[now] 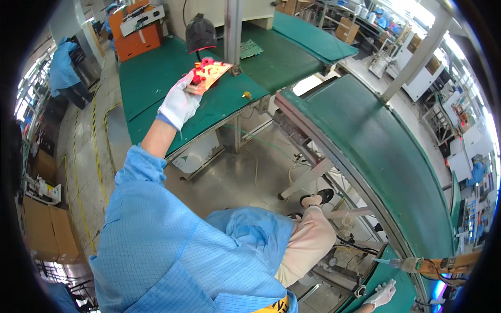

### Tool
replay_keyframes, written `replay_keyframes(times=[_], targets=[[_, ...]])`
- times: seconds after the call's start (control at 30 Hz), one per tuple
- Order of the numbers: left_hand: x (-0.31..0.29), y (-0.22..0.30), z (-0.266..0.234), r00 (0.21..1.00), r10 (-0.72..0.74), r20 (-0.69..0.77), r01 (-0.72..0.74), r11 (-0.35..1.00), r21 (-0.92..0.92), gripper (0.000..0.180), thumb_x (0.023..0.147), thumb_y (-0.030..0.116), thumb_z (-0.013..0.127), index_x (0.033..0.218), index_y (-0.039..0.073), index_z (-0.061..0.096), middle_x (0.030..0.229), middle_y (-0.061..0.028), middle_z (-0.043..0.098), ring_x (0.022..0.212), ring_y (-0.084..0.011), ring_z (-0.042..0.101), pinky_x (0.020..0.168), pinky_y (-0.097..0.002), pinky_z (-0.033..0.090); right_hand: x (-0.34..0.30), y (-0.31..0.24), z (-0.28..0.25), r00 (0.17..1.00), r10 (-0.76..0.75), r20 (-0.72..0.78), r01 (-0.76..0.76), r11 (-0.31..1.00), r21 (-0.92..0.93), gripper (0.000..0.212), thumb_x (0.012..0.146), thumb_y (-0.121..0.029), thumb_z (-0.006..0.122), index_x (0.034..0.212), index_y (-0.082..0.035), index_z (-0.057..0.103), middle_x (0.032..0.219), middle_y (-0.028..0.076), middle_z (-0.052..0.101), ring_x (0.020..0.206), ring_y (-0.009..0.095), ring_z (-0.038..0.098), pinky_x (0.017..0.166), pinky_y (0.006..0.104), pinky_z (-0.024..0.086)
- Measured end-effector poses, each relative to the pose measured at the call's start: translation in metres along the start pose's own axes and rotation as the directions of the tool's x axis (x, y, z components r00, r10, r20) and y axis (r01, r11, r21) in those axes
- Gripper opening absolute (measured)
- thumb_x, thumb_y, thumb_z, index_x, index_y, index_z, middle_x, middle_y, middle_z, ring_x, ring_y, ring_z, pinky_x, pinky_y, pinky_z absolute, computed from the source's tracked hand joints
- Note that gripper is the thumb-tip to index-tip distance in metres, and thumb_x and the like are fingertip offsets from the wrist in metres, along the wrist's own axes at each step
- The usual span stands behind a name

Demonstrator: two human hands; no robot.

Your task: Screwing components onto circuit boards on an industrial assembly line.

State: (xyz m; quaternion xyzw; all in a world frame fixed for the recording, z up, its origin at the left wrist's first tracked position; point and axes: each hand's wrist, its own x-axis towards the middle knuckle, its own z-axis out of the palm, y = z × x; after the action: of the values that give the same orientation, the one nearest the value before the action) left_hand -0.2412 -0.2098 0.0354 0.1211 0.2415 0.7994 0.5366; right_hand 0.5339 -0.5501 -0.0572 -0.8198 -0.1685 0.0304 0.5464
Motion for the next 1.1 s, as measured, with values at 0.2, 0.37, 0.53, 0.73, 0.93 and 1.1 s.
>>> replay_keyframes(times=[0.2,0.37,0.53,0.73,0.93,1.1], targets=[[-0.041,-0.039,0.035,0.875,-0.304,0.376,0.306,0.950,0.054,0.045,0.094,0.000,0.049,0.138,-0.002,0.038,0.136,-0.0220,0.048,0.124,-0.0352,0.051,0.107,-0.0482,0.042,0.002,0.011,-0.011,0.993,0.114,0.025,-0.117,0.975,0.189,0.049,0.094,-0.039,0.058,0.127,-0.003,0.056,0.096,0.009,0.058,0.075,0.013,0.056,0.057,0.0213,0.043],[-0.074,-0.093,0.062,0.697,-0.556,0.453,0.593,0.802,0.071,0.043,0.091,-0.003,0.053,0.133,-0.004,0.044,0.130,-0.0228,0.054,0.118,-0.0330,0.057,0.103,-0.0453,0.047,-0.051,-0.074,-0.015,0.973,-0.007,0.231,-0.091,0.908,0.410,0.063,0.097,-0.047,0.044,0.144,-0.005,0.037,0.129,0.016,0.048,0.112,0.023,0.050,0.082,0.0310,0.045],[-0.109,-0.165,0.084,0.399,-0.729,0.557,0.730,0.620,0.289,0.048,0.090,-0.001,0.058,0.136,0.001,0.045,0.130,-0.0161,0.056,0.119,-0.0258,0.057,0.103,-0.0399,0.047,-0.122,-0.184,-0.013,0.921,-0.255,0.296,-0.065,0.646,0.761,0.062,0.101,-0.045,0.035,0.150,-0.008,0.025,0.139,0.017,0.042,0.125,0.024,0.043,0.095,0.0391,0.042],[-0.164,-0.218,0.087,0.167,-0.827,0.536,0.800,0.432,0.416,0.048,0.090,0.002,0.060,0.136,0.004,0.047,0.127,-0.0120,0.060,0.113,-0.0191,0.060,0.099,-0.0333,0.048,-0.103,-0.183,0.004,0.823,-0.455,0.340,-0.077,0.504,0.860,0.057,0.104,-0.040,0.033,0.149,-0.007,0.026,0.126,0.012,0.049,0.107,0.017,0.054,0.085,0.0335,0.049],[-0.191,-0.232,0.098,0.041,-0.886,0.462,0.553,0.406,0.728,0.038,0.089,0.013,0.067,0.124,0.000,0.058,0.116,-0.0075,0.066,0.103,-0.0119,0.062,0.090,-0.0264,0.049,-0.193,-0.281,0.062,0.871,-0.395,0.291,0.145,0.774,0.616,0.061,0.100,-0.044,0.041,0.146,-0.005,0.033,0.094,0.005,0.053,0.071,0.010,0.055,0.063,0.0246,0.050],[-0.209,-0.250,0.101,-0.054,-0.843,0.534,0.668,0.367,0.647,0.044,0.087,0.007,0.067,0.129,-0.001,0.054,0.121,-0.0081,0.063,0.110,-0.0143,0.059,0.097,-0.0294,0.046,-0.185,-0.277,0.078,0.756,-0.531,0.381,0.104,0.673,0.732,0.055,0.102,-0.037,0.039,0.145,-0.003,0.035,0.079,0.000,0.050,0.057,0.007,0.045,0.046,0.0211,0.042]])
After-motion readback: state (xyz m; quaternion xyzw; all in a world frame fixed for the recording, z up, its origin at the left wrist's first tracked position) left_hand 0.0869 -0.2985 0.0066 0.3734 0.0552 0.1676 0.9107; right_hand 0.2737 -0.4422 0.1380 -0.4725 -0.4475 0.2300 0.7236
